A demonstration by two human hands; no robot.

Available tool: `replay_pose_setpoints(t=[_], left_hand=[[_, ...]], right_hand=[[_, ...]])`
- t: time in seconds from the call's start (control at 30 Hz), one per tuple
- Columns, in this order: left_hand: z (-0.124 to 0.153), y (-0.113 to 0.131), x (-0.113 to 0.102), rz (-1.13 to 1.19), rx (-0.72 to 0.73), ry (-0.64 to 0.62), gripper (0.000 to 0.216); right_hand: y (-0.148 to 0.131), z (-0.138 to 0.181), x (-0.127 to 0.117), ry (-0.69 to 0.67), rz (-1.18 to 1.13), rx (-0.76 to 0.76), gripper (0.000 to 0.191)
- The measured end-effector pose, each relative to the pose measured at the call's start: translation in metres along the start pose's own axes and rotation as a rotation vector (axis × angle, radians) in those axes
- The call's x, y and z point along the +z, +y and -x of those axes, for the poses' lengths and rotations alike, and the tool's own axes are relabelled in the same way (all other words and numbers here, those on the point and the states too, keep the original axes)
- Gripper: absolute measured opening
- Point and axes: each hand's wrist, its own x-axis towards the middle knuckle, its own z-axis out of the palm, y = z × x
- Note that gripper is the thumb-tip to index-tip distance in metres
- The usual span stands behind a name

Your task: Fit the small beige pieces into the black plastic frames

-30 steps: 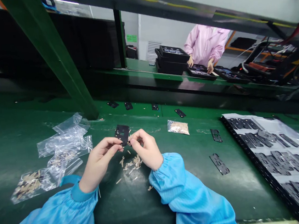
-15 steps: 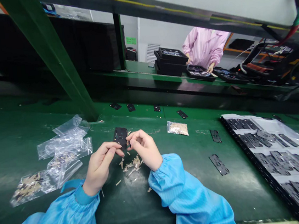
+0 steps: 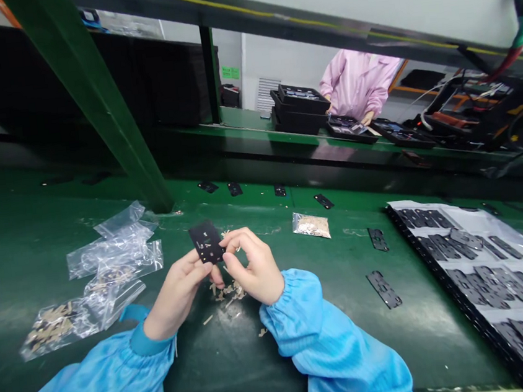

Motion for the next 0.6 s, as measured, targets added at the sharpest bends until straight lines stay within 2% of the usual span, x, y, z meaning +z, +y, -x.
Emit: replay_pose_setpoints(t=[0.17,0.27,0.6], left_hand=[[0.007,0.003,0.003,-0.222,0.094,0.206,0.014],[0.010,0.004,0.004,-0.367,0.132,0.273,0.014],[0.016,0.005,0.015,-0.627,0.252,0.404,0.011]], right_hand=[[0.001,0.001,0.004,0.068,0.006,0.112,0.010],[0.000,0.002,0.009,0.073,0.029,0.149,0.011],[-0.005,0.010,0.019,0.149,0.215,0.009,0.015]])
